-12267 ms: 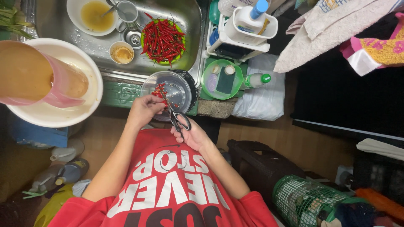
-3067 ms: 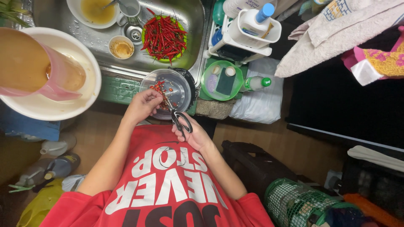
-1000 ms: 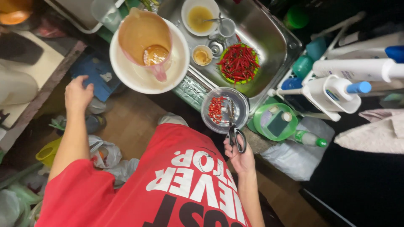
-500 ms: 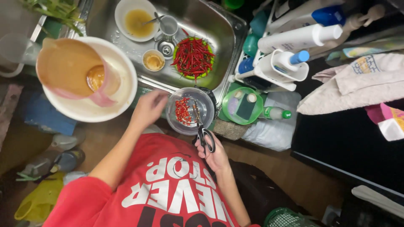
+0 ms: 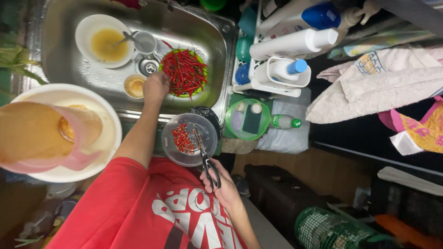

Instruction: Cutting red chilies into a small bowl using scissors over a kitchen sink

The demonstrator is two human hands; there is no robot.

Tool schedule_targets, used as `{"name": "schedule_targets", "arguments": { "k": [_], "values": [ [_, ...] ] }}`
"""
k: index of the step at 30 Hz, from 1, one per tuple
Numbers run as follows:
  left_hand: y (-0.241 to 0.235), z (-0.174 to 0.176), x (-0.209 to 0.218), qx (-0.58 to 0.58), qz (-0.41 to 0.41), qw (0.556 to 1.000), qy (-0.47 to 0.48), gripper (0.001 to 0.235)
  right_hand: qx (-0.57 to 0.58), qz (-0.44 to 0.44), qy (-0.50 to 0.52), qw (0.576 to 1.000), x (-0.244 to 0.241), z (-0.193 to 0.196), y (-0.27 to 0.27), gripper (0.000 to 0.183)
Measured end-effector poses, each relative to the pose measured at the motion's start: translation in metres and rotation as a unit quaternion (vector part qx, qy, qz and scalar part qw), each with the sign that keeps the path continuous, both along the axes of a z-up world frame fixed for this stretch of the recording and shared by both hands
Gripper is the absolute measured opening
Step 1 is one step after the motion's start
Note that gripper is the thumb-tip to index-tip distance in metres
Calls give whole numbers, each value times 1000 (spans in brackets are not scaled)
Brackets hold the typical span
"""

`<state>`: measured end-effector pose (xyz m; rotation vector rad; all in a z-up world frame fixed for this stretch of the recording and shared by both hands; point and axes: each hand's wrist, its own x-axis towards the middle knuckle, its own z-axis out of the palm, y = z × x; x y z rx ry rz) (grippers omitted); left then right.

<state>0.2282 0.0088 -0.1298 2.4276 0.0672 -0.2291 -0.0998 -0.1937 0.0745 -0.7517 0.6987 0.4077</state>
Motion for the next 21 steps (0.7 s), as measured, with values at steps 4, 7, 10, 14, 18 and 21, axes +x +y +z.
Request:
{"name": "schedule_targets", "arguments": {
  "k": [4, 7, 10, 14, 18, 21],
  "values": [
    [-17, 17, 0, 35, -72, 993, 87, 18, -11, -4, 11, 1000, 2, 1, 0, 59],
    [-28, 11, 3, 86, -163, 982, 39, 17, -20, 1, 3, 1000, 7, 2, 1, 61],
    [-39, 26, 5, 83, -205, 972, 77, 22, -21, 2, 4, 1000, 8, 5, 2, 58],
    [-51, 17, 11, 183, -282, 937, 93, 26, -39, 4, 25, 999, 8, 11, 4, 58],
    [-57, 25, 14, 213, -296, 927, 91, 27, -47, -3, 42, 998, 4, 12, 4, 56],
    [-61, 30, 15, 216, -314, 921, 87, 29, -51, -4, 39, 998, 1, 11, 4, 60]
  ]
}}
